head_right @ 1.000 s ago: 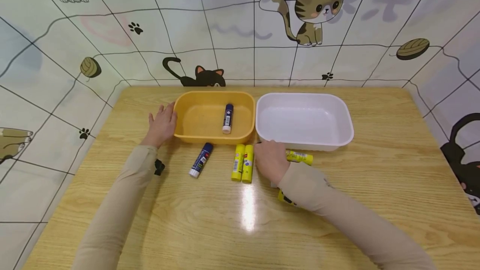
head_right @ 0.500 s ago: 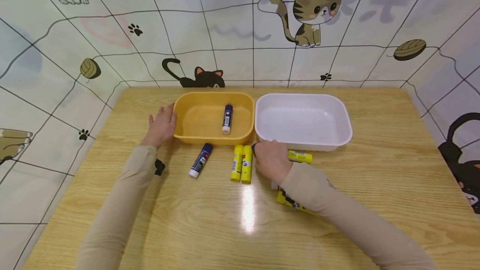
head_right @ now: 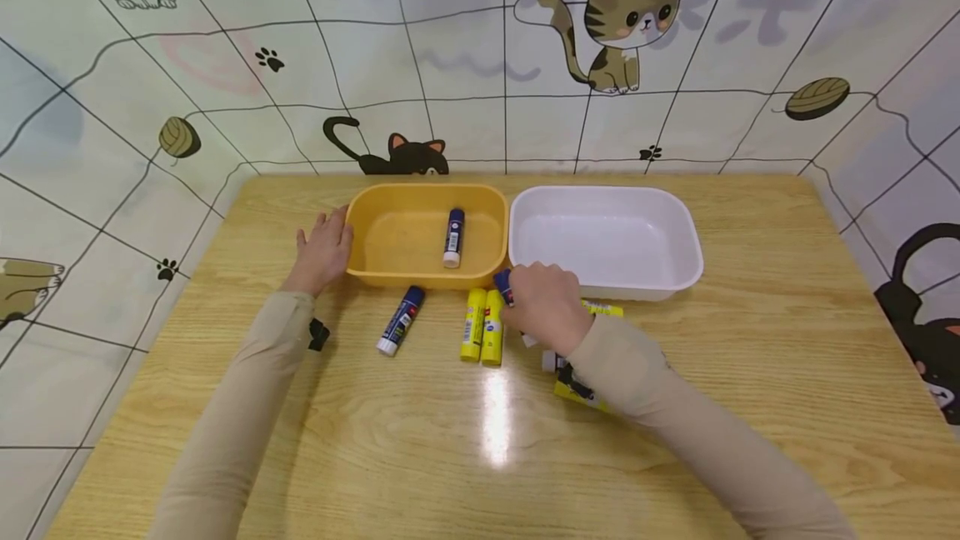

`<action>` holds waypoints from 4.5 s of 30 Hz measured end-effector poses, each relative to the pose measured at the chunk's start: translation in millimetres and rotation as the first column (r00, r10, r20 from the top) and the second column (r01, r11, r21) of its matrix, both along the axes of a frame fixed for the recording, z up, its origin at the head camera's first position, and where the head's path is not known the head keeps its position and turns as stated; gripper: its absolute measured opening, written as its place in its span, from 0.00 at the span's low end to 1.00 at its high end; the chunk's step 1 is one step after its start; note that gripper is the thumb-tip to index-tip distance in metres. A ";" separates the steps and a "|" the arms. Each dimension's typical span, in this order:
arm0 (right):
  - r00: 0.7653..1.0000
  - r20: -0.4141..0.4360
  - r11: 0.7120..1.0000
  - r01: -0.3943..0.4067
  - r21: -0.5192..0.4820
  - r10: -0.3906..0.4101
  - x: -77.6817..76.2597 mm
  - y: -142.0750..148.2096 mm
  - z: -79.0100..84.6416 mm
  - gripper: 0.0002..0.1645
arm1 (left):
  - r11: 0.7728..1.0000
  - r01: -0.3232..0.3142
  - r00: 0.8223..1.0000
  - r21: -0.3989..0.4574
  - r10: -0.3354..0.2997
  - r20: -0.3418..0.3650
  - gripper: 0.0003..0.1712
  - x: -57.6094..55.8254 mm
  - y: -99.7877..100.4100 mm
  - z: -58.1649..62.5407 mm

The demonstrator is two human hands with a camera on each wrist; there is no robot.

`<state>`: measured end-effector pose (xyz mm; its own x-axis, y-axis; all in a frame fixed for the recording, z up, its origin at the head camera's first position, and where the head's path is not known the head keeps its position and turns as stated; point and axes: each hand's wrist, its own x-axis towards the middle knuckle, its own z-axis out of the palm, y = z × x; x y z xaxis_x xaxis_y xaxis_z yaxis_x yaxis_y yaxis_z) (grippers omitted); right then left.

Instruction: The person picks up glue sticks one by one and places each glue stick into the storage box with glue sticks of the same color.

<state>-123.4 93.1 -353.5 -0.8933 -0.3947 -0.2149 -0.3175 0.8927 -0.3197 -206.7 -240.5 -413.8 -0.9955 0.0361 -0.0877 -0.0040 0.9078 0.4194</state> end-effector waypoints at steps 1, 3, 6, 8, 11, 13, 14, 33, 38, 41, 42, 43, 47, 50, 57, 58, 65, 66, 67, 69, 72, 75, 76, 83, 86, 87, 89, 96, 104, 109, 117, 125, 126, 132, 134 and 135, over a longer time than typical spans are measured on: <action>1.000 0.004 1.000 0.003 -0.004 -0.003 -0.6 0.0 0.7 0.15 | 1.000 -0.001 1.000 0.002 0.001 0.001 0.31 0.2 -0.3 0.2; 1.000 0.014 1.000 0.009 -0.010 -0.009 -1.5 -0.4 2.2 0.15 | 1.000 0.000 1.000 0.002 0.000 0.009 0.31 0.6 -0.5 0.7; 0.999 0.028 1.000 0.017 -0.022 -0.016 -2.7 -0.8 3.7 0.15 | 1.000 0.004 1.000 -0.001 -0.004 0.015 0.31 1.1 -0.2 1.2; 0.999 0.036 0.999 0.024 -0.027 -0.023 -3.1 -1.0 4.3 0.15 | 1.000 0.007 1.000 -0.003 -0.007 0.020 0.31 1.1 0.3 0.9; 0.998 0.044 0.999 0.039 -0.032 -0.038 -3.6 -0.9 4.6 0.16 | 1.000 0.009 1.000 -0.001 -0.009 0.024 0.31 0.8 1.0 -0.2; 0.998 0.045 0.998 0.052 -0.034 -0.050 -4.4 -1.3 5.3 0.16 | 1.000 0.007 1.000 0.002 -0.007 0.025 0.31 0.8 1.0 -1.0; 0.997 0.048 0.997 0.058 -0.041 -0.056 -5.2 -1.6 5.8 0.16 | 1.000 0.006 1.000 0.001 -0.006 0.024 0.31 1.1 0.9 -1.2; 0.992 0.032 0.963 0.129 -0.236 -0.125 -32.9 -23.8 23.6 0.18 | 1.000 -0.002 1.000 -0.023 0.002 0.020 0.31 -2.1 -0.8 1.2; 0.992 0.048 0.962 0.126 -0.241 -0.118 -42.1 -31.5 24.2 0.18 | 1.000 -0.010 1.000 -0.014 0.010 0.015 0.31 -1.4 -1.2 2.9; 0.992 0.055 0.964 0.125 -0.234 -0.115 -48.5 -34.6 23.6 0.18 | 1.000 -0.009 1.000 -0.018 0.010 0.012 0.31 -2.4 -1.1 2.4; 0.992 0.055 0.965 0.122 -0.230 -0.113 -50.8 -35.0 23.5 0.18 | 1.000 -0.007 1.000 -0.022 0.007 0.012 0.31 -2.8 -0.9 1.9; 0.993 0.055 0.967 0.118 -0.226 -0.108 -53.2 -35.2 23.2 0.18 | 1.000 -0.005 1.000 -0.027 0.006 0.015 0.31 -3.1 -0.5 1.3; 0.995 0.054 0.973 0.093 -0.211 -0.084 -64.0 -35.6 25.4 0.18 | 0.999 -0.006 1.000 -0.033 0.006 0.006 0.31 -4.6 1.5 -0.7; 0.994 0.078 0.975 0.091 -0.201 -0.076 -73.4 -36.5 27.5 0.20 | 0.999 -0.007 1.000 -0.037 0.006 -0.009 0.31 -5.9 2.4 -0.7; 0.981 0.177 0.976 0.110 -0.185 -0.077 -94.9 -40.3 25.5 0.26 | 0.999 0.002 1.000 -0.043 -0.002 0.003 0.31 -5.5 2.0 0.9; 0.978 0.192 0.975 0.117 -0.188 -0.081 -98.1 -41.2 25.3 0.26 | 0.999 0.002 1.000 -0.041 -0.002 0.002 0.31 -5.4 2.1 1.4; 0.951 0.285 0.970 0.176 -0.168 -0.123 -119.8 -51.0 19.7 0.21 | 0.999 -0.001 1.000 -0.041 0.001 -0.001 0.31 -5.1 2.1 4.9; 0.945 0.300 0.969 0.184 -0.162 -0.129 -123.5 -52.7 17.8 0.20 | 0.999 -0.003 1.000 -0.043 0.003 -0.001 0.31 -4.8 2.1 5.2; 0.937 0.321 0.968 0.198 -0.156 -0.140 -127.2 -54.4 16.1 0.19 | 0.999 -0.005 1.000 -0.045 0.005 0.000 0.31 -4.3 1.9 5.4; 0.921 0.357 0.966 0.220 -0.139 -0.158 -133.8 -57.5 13.4 0.19 | 0.999 -0.008 1.000 -0.046 0.008 0.005 0.31 -3.6 1.3 5.5; 0.889 0.419 0.961 0.253 -0.110 -0.186 -141.8 -60.4 11.2 0.19 | 0.999 -0.010 1.000 -0.047 0.010 0.009 0.31 -3.3 0.4 5.0; 0.857 0.467 0.955 0.284 -0.081 -0.215 -147.5 -62.6 10.8 0.22 | 0.999 -0.006 1.000 -0.048 0.006 0.009 0.31 -3.9 -0.4 3.9; 0.849 0.479 0.955 0.288 -0.068 -0.222 -149.2 -63.4 10.6 0.23 | 0.999 -0.007 1.000 -0.047 0.008 0.009 0.31 -4.1 -0.4 3.2; 0.816 0.529 0.963 0.269 0.006 -0.232 -156.4 -69.4 7.2 0.22 | 0.998 -0.001 1.000 -0.059 0.001 0.011 0.31 -5.1 0.6 -0.6; 0.830 0.507 0.967 0.253 0.025 -0.231 -156.0 -71.8 5.8 0.20 | 0.999 0.004 1.000 -0.049 -0.003 0.012 0.31 -5.7 2.6 -0.3; 0.836 0.497 0.968 0.247 0.033 -0.230 -155.5 -72.7 5.5 0.20 | 0.999 0.003 1.000 -0.048 -0.003 0.010 0.31 -5.8 3.4 -0.1; 0.847 0.479 0.970 0.240 0.047 -0.232 -154.7 -74.3 4.7 0.20 | 0.999 0.003 1.000 -0.045 -0.003 0.009 0.31 -6.2 4.6 0.6; 0.857 0.460 0.972 0.221 0.076 -0.230 -155.2 -79.1 1.8 0.19 | 0.999 0.003 1.000 -0.047 -0.002 0.017 0.31 -3.9 6.5 3.9; 0.879 0.421 0.974 0.188 0.126 -0.224 -156.6 -80.4 -2.1 0.17 | 0.999 0.003 1.000 -0.052 -0.002 0.013 0.31 -2.9 6.9 4.9; 0.888 0.407 0.976 0.195 0.094 -0.216 -149.2 -77.7 3.6 0.19 | 0.998 -0.003 1.000 -0.062 0.003 0.006 0.31 -1.6 6.9 4.0; 0.924 0.338 0.984 0.168 0.054 -0.177 -133.3 -70.4 16.1 0.22 | 0.998 -0.014 1.000 -0.058 0.014 -0.004 0.31 0.4 5.2 3.1; 0.949 0.309 0.998 0.065 -0.002 -0.061 -113.9 -58.7 25.2 0.18 | 0.998 -0.017 1.000 -0.066 0.018 0.003 0.31 -0.6 3.8 2.2; 0.951 0.305 0.999 0.051 -0.020 -0.042 -110.8 -57.0 26.7 0.17 | 0.998 -0.018 1.000 -0.068 0.018 0.000 0.31 -0.6 4.1 2.5; 0.967 0.246 0.995 -0.039 -0.088 0.059 -91.5 -49.8 34.9 0.14 | 0.997 -0.020 1.000 -0.073 0.020 0.000 0.31 0.5 4.6 3.7; 0.971 0.227 0.994 -0.055 -0.093 0.075 -85.5 -49.0 36.0 0.14 | 0.997 -0.018 1.000 -0.074 0.018 0.004 0.31 0.6 4.6 3.6; 0.973 0.219 0.994 -0.060 -0.094 0.079 -82.6 -49.0 36.2 0.14 | 0.997 -0.017 1.000 -0.074 0.017 0.006 0.31 0.6 4.7 3.5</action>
<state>-206.0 44.1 -317.2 -0.7970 -0.4796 -0.3671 -0.2904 0.8372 -0.4634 -206.1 -235.9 -410.3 -0.9953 0.0126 -0.0958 -0.0220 0.9361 0.3511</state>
